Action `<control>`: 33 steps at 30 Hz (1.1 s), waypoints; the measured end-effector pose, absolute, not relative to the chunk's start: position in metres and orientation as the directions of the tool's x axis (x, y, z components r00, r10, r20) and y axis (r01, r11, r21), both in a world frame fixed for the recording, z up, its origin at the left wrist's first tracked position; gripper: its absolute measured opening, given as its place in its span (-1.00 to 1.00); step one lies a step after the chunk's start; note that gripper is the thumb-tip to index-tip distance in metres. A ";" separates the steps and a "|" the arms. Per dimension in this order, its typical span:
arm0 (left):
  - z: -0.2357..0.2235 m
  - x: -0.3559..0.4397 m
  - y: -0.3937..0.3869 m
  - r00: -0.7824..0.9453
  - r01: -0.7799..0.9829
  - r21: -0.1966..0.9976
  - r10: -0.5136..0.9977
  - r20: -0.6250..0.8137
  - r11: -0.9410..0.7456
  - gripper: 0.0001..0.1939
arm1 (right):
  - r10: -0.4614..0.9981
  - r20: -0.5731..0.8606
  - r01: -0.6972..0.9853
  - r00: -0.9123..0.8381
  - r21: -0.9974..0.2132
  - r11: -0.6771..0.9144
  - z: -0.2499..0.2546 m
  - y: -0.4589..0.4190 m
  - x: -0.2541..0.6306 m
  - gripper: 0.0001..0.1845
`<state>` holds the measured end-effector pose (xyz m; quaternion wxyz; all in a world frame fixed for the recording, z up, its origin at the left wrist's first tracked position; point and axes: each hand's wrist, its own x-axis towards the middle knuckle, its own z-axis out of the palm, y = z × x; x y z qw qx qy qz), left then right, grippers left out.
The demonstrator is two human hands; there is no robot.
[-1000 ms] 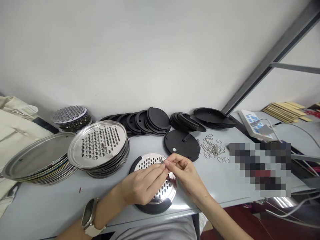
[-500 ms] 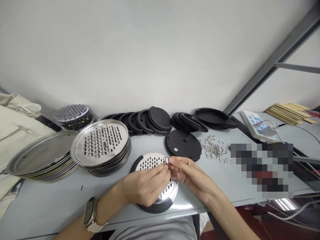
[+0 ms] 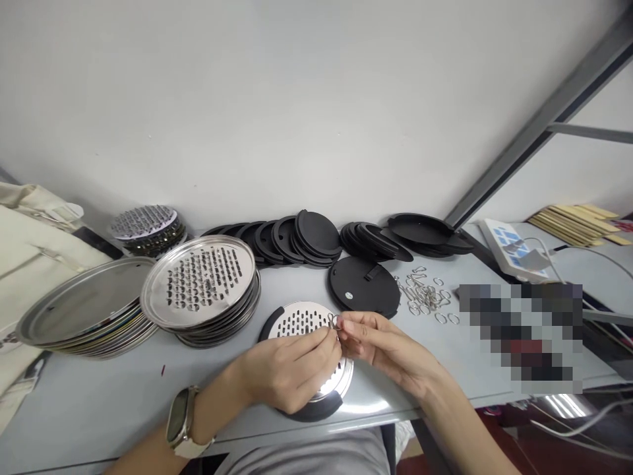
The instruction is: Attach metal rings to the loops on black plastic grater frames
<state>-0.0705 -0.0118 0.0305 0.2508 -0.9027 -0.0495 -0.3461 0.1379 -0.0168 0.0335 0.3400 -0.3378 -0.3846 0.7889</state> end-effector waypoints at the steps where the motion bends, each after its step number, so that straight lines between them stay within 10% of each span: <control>1: 0.031 -0.071 -0.012 0.745 0.275 -0.407 -0.074 0.663 -0.871 -0.78 | 0.818 -0.253 -0.276 -0.516 -0.855 -0.438 0.033 -0.018 0.136 -0.78; 8: 0.031 -0.073 -0.015 0.695 0.321 -0.326 -0.013 0.719 -0.889 -0.76 | 0.947 -0.152 -0.283 -0.282 -0.930 -0.234 0.023 -0.024 0.124 -0.83; 19: 0.030 -0.072 -0.011 0.751 0.223 -0.414 -0.115 0.650 -0.882 -0.77 | 0.781 -0.332 -0.481 -0.528 -0.641 -0.598 0.027 -0.021 0.134 -0.81; 29: 0.031 -0.074 -0.013 0.713 0.277 -0.405 -0.096 0.694 -0.872 -0.77 | 0.968 -0.057 -0.136 -0.246 -0.986 -0.092 0.028 -0.030 0.124 -0.82; 33: 0.030 -0.073 -0.014 0.739 0.251 -0.408 -0.098 0.666 -0.878 -0.75 | 0.948 -0.124 -0.146 -0.294 -0.974 -0.173 0.031 -0.028 0.127 -0.75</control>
